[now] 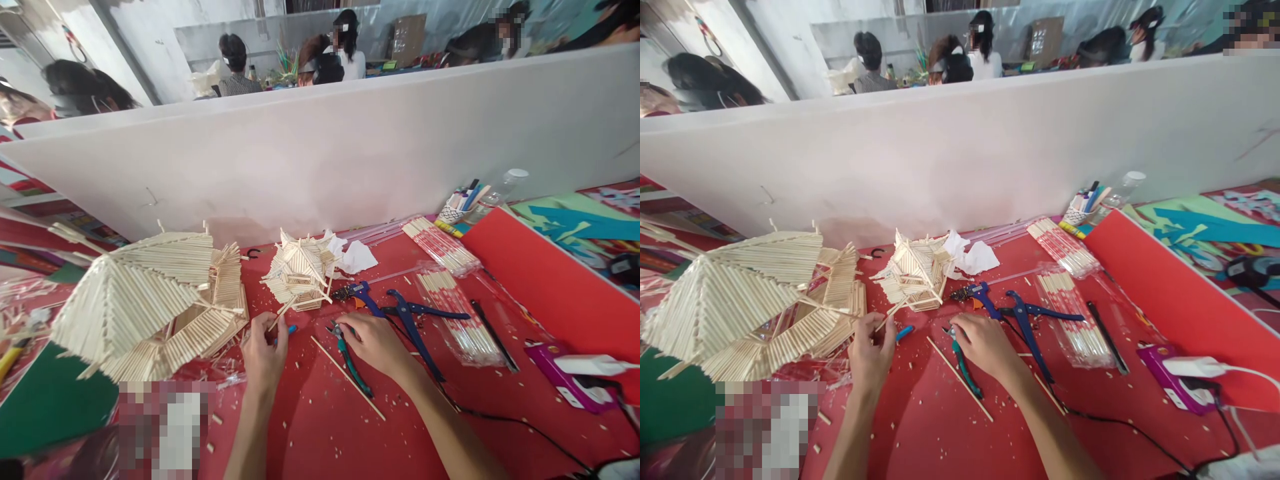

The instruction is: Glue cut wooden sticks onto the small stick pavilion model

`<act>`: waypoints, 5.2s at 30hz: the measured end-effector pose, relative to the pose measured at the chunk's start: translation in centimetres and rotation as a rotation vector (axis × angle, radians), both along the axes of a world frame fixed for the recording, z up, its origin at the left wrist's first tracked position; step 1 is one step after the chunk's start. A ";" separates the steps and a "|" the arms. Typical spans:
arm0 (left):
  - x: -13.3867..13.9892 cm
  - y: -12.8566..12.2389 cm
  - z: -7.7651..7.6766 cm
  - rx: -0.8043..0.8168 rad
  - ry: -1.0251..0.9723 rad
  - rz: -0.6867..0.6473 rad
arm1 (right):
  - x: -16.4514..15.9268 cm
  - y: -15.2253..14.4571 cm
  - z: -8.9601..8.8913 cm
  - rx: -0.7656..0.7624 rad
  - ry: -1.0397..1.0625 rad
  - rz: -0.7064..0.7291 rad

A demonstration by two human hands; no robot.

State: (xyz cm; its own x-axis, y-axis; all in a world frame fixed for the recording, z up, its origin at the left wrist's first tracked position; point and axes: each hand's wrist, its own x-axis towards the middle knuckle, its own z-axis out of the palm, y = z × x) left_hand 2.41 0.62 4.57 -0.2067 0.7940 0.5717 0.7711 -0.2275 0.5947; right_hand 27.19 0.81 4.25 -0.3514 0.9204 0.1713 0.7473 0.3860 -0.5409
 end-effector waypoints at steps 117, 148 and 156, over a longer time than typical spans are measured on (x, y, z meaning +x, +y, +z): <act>-1.0 -0.1 0.4 -0.085 -0.032 -0.023 | -2.4 2.1 7.1 -0.719 0.530 0.497; -1.1 -0.3 0.7 -0.102 -0.028 -0.048 | -6.9 4.8 5.2 -0.009 0.621 0.238; -0.9 -0.3 1.1 -0.139 -0.036 -0.031 | -6.8 4.7 5.2 -0.040 0.621 0.239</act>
